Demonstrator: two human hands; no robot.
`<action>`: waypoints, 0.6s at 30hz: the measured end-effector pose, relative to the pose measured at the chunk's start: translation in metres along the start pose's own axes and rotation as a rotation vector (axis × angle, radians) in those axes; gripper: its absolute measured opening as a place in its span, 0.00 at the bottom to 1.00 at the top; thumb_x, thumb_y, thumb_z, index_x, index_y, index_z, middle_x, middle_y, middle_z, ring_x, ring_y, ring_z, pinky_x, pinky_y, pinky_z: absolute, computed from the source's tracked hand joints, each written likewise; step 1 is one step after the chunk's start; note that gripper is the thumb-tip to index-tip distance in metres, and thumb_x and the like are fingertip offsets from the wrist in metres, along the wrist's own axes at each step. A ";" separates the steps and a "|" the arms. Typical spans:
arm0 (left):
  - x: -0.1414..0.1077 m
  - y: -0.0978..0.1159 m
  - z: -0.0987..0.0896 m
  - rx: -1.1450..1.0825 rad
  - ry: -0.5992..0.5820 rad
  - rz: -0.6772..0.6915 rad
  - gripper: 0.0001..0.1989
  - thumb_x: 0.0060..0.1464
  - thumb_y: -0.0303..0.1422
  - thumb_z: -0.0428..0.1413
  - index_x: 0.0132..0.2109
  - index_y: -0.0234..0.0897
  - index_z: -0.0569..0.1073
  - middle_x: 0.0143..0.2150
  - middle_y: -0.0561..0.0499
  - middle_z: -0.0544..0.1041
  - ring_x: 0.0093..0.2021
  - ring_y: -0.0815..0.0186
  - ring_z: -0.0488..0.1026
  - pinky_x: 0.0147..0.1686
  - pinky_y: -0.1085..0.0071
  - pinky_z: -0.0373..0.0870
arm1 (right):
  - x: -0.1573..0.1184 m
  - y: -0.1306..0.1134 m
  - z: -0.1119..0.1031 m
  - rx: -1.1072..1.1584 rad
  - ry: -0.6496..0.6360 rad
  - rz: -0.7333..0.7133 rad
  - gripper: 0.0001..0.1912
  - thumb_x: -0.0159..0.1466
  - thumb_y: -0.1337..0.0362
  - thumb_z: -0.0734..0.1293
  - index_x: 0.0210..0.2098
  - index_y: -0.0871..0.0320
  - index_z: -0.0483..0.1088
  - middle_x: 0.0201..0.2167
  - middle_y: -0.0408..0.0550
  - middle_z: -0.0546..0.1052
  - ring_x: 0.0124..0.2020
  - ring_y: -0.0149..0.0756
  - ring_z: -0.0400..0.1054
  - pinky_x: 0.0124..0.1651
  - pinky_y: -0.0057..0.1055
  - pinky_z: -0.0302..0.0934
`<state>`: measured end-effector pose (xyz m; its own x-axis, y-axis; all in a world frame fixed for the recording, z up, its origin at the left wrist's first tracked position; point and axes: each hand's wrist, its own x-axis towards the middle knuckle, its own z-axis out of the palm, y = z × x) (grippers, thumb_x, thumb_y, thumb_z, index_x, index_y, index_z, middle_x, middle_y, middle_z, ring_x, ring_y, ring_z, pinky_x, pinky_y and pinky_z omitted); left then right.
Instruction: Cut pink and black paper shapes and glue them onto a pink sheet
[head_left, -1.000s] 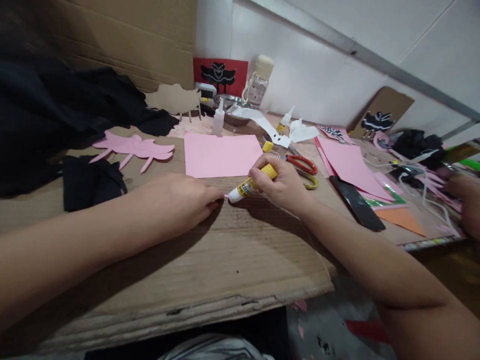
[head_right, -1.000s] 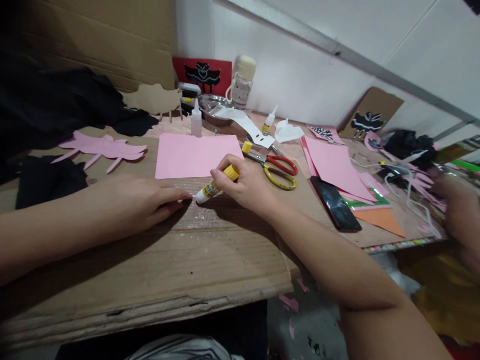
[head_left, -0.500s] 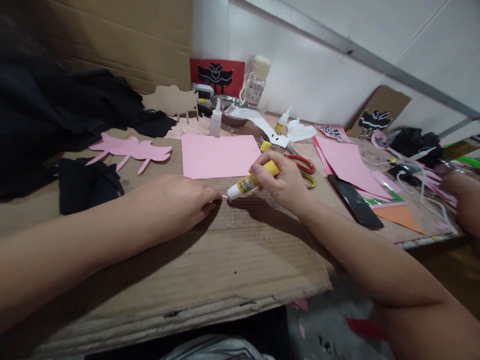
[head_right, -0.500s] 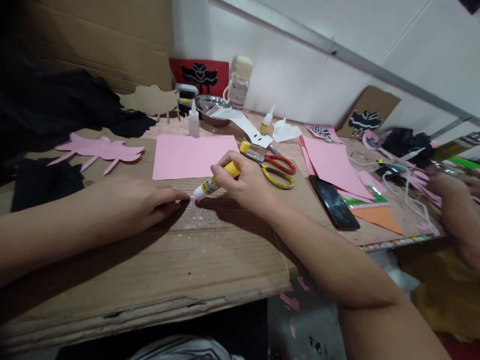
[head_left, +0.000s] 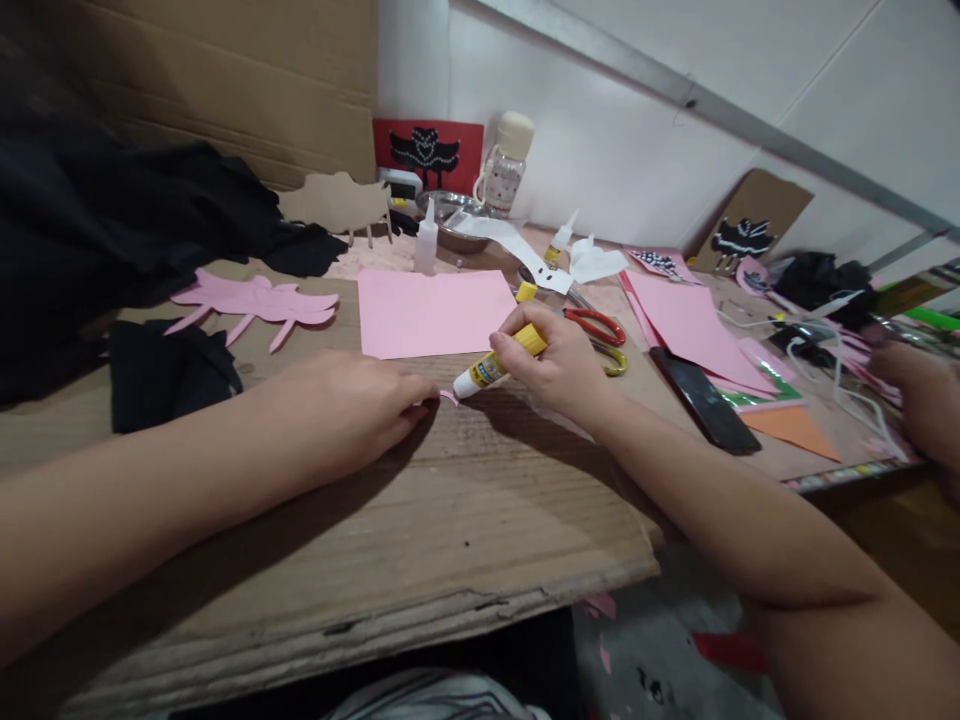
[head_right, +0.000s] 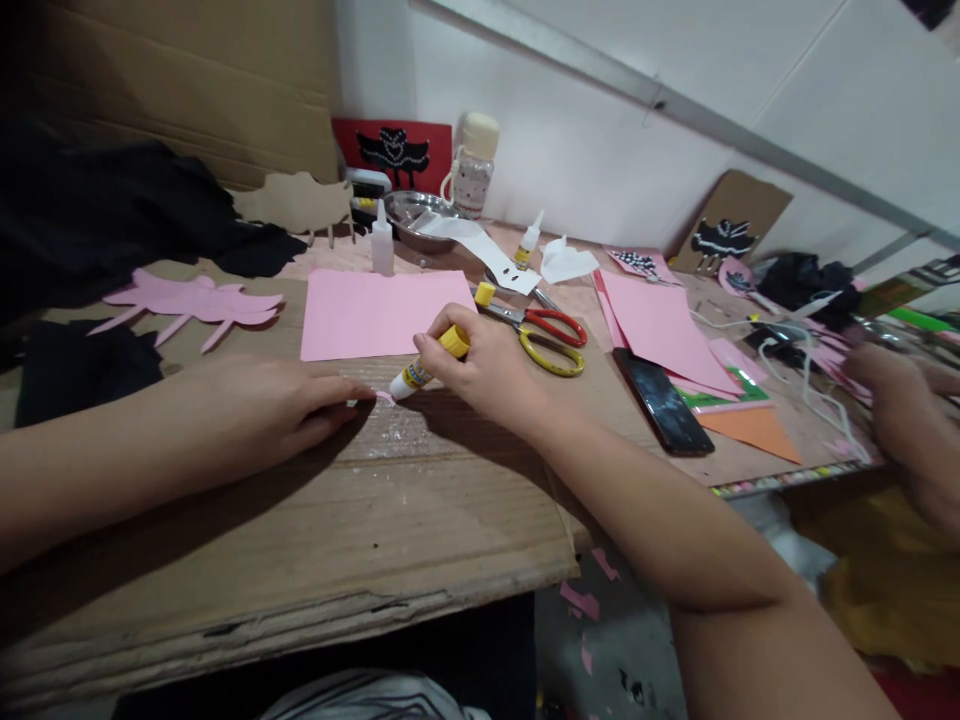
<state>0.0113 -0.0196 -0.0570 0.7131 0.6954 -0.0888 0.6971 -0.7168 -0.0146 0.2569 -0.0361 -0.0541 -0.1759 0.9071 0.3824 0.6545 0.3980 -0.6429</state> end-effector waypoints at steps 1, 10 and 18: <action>0.000 0.000 -0.001 -0.002 -0.003 0.002 0.23 0.68 0.40 0.46 0.59 0.50 0.83 0.45 0.44 0.88 0.39 0.48 0.84 0.33 0.59 0.71 | 0.000 0.000 0.000 0.006 0.001 0.003 0.12 0.68 0.54 0.68 0.32 0.54 0.69 0.27 0.41 0.73 0.28 0.33 0.62 0.32 0.32 0.54; 0.001 0.006 -0.012 0.024 -0.047 0.010 0.21 0.68 0.36 0.48 0.58 0.47 0.82 0.48 0.44 0.88 0.42 0.48 0.84 0.35 0.59 0.72 | 0.003 0.000 -0.007 0.096 0.148 0.045 0.13 0.67 0.55 0.68 0.30 0.53 0.66 0.28 0.41 0.71 0.29 0.33 0.65 0.34 0.34 0.60; 0.002 -0.005 0.010 0.084 0.130 0.140 0.24 0.69 0.34 0.48 0.67 0.51 0.75 0.41 0.47 0.84 0.33 0.55 0.79 0.26 0.65 0.59 | 0.002 0.004 -0.001 0.090 0.072 0.024 0.12 0.67 0.55 0.68 0.31 0.54 0.67 0.26 0.39 0.70 0.27 0.31 0.64 0.31 0.31 0.57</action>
<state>0.0088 -0.0148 -0.0676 0.8101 0.5853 0.0335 0.5856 -0.8050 -0.0951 0.2594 -0.0326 -0.0553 -0.1056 0.9058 0.4104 0.5888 0.3896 -0.7082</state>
